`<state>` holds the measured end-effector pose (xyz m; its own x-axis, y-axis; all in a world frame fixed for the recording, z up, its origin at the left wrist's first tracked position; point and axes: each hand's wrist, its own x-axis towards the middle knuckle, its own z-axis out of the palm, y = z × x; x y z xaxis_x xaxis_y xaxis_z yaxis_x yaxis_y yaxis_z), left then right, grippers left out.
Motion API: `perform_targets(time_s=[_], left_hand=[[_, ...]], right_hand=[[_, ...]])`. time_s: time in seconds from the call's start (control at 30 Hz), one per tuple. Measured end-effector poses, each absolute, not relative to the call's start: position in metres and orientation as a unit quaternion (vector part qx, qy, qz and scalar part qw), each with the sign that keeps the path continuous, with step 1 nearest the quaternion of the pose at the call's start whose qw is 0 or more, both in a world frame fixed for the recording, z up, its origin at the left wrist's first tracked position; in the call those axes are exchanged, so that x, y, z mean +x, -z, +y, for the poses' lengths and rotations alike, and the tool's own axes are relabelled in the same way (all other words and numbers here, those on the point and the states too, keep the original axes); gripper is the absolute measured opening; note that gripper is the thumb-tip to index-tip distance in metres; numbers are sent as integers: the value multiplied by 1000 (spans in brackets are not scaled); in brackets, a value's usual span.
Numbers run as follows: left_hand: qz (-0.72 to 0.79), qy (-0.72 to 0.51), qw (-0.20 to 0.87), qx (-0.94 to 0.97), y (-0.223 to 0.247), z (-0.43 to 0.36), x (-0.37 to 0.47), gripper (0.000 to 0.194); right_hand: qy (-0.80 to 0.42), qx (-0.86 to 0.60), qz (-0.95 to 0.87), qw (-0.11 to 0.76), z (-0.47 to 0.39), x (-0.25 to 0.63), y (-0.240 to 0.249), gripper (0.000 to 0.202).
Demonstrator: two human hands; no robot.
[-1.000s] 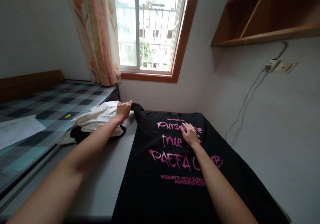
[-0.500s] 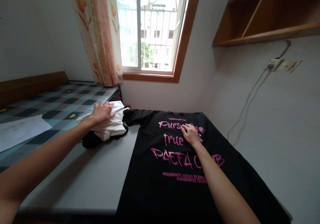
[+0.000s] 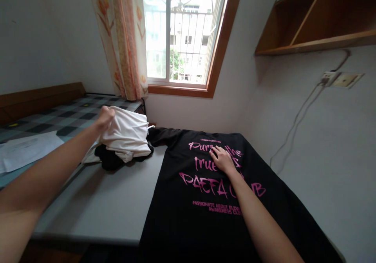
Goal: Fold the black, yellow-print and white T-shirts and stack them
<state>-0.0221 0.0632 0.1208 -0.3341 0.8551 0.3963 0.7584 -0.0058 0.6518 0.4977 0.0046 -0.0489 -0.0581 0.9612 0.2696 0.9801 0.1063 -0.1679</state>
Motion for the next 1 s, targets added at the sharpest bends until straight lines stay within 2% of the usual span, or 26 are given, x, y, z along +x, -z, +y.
perform_targets(time_s=[0.13, 0.2, 0.27, 0.3, 0.37, 0.43, 0.53, 0.6, 0.67, 0.73, 0.87, 0.93, 1.0], left_hand=[[686, -542, 75, 479, -170, 82, -5, 25], [628, -598, 89, 489, -194, 77, 22, 23], [494, -630, 163, 577, -209, 60, 53, 20], [446, -579, 209, 650, -213, 47, 68, 22], [390, -372, 291, 791, -212, 21, 91, 31], [345, -174, 330, 861, -201, 5, 99, 35], [404, -84, 256, 874, -176, 7, 82, 36], [490, -78, 144, 856, -160, 17, 54, 36], [544, -34, 99, 832, -150, 23, 19, 46], [555, -1, 123, 822, -143, 23, -15, 64], [567, 5, 205, 798, -127, 10, -58, 92], [567, -35, 201, 798, -117, 4, -63, 98], [561, -64, 179, 806, -110, -1, -60, 92]], right_hand=[[28, -656, -729, 194, 4, 499, 49, 48], [24, -639, -734, 230, 3, 497, 45, 44], [8, -611, -738, 285, 2, 491, 37, 40], [-12, -592, -740, 320, 1, 485, 32, 39], [-87, -545, -736, 392, -2, 470, 21, 43], [-188, -496, -722, 444, -4, 451, 9, 51], [-257, -463, -708, 468, -6, 426, -4, 55], [-245, -464, -722, 452, -7, 412, -9, 51], [-219, -450, -764, 408, -8, 398, -12, 49], [-194, -419, -819, 340, -10, 380, -13, 57], [-149, -397, -882, 207, -13, 332, -8, 92], [-133, -391, -894, 173, -12, 305, -4, 106], [-123, -395, -897, 154, -11, 280, -1, 113]])
